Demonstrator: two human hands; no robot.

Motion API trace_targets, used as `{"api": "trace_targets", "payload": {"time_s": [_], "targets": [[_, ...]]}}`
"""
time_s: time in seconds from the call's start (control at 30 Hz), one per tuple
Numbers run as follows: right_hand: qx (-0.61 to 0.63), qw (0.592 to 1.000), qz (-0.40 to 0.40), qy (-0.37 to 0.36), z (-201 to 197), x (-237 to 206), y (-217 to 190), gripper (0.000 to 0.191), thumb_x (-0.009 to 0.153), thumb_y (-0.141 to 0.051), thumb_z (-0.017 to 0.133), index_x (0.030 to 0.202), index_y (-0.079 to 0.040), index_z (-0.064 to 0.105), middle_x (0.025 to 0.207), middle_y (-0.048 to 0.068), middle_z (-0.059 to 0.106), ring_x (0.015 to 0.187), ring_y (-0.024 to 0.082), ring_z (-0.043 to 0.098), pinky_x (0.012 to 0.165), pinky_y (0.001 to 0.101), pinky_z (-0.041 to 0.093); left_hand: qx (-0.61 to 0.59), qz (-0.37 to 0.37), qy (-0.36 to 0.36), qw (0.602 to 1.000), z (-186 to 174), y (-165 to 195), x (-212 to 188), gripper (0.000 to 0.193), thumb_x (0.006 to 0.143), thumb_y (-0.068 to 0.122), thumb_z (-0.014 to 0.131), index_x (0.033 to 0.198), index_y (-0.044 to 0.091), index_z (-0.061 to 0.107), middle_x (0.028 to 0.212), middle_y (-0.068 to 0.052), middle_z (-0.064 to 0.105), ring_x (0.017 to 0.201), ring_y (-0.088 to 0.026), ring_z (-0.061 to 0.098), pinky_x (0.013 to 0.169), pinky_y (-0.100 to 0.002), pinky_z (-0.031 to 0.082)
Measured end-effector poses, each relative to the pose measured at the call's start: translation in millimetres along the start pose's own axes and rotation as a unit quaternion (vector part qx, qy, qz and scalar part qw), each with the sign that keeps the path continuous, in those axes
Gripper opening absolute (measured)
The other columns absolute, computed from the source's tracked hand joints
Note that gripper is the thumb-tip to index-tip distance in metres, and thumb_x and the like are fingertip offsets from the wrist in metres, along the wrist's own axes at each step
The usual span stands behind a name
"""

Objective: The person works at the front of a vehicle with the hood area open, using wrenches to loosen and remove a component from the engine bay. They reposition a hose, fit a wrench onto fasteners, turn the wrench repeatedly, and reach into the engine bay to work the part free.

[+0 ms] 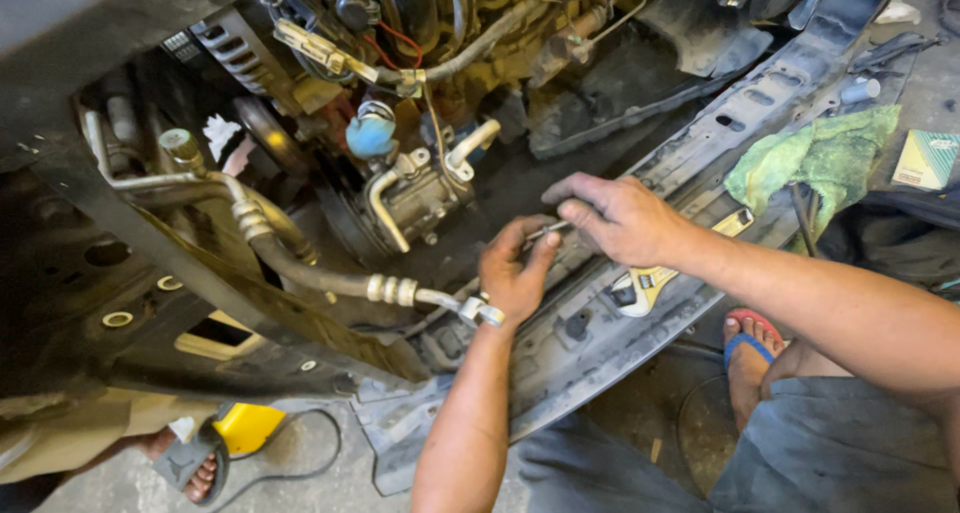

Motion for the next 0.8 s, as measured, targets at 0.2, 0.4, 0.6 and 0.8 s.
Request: {"api": "trace_targets", "payload": {"time_s": [0.2, 0.4, 0.6, 0.8], "targets": [[0.006, 1.0, 0.001, -0.022, 0, 3, 1, 0.039, 0.101, -0.032, 0.056, 0.133, -0.01, 0.06, 0.079, 0.009, 0.072, 0.073, 0.023, 0.074, 0.071, 0.0371, 0.058, 0.014, 0.046, -0.002, 0.999, 0, 9, 1, 0.018, 0.098, 0.018, 0.073, 0.111, 0.005, 0.072, 0.098, -0.005, 0.074, 0.091, -0.011, 0.07, 0.083, -0.029, 0.056], [0.014, 0.999, -0.024, -0.034, -3, 5, -9, 0.044, 0.098, -0.032, 0.058, 0.136, -0.009, 0.057, 0.08, 0.011, 0.071, 0.073, 0.026, 0.073, 0.07, 0.0385, 0.057, -0.023, -0.009, 0.007, 1.0, -2, -1, 0, 0.019, 0.098, 0.018, 0.072, 0.112, 0.005, 0.072, 0.096, -0.004, 0.074, 0.086, -0.009, 0.067, 0.079, -0.028, 0.056], [-0.002, 0.997, -0.075, -0.012, -3, 6, -20, 0.026, 0.096, -0.023, 0.063, 0.116, -0.006, 0.065, 0.087, 0.012, 0.074, 0.079, 0.028, 0.074, 0.07, 0.039, 0.057, -0.044, -0.003, 0.026, 0.999, -7, -9, 1, 0.02, 0.1, 0.02, 0.072, 0.113, 0.005, 0.071, 0.101, -0.002, 0.075, 0.094, -0.009, 0.068, 0.086, -0.027, 0.057], [-0.039, 0.995, -0.077, 0.04, 5, 35, -39, 0.018, 0.096, -0.017, 0.065, 0.107, -0.003, 0.068, 0.088, 0.015, 0.073, 0.082, 0.034, 0.073, 0.072, 0.0417, 0.057, -0.044, 0.004, 0.072, 0.996, -28, 1, 6, 0.024, 0.1, 0.023, 0.074, 0.114, 0.004, 0.072, 0.102, -0.005, 0.074, 0.093, -0.012, 0.067, 0.085, -0.031, 0.057]]}}
Point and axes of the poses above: each hand's wrist, its own x-axis towards the middle knuckle, its own z-axis out of the palm, y = z × x, the point moved 8 cm from there along x, towards the middle knuckle
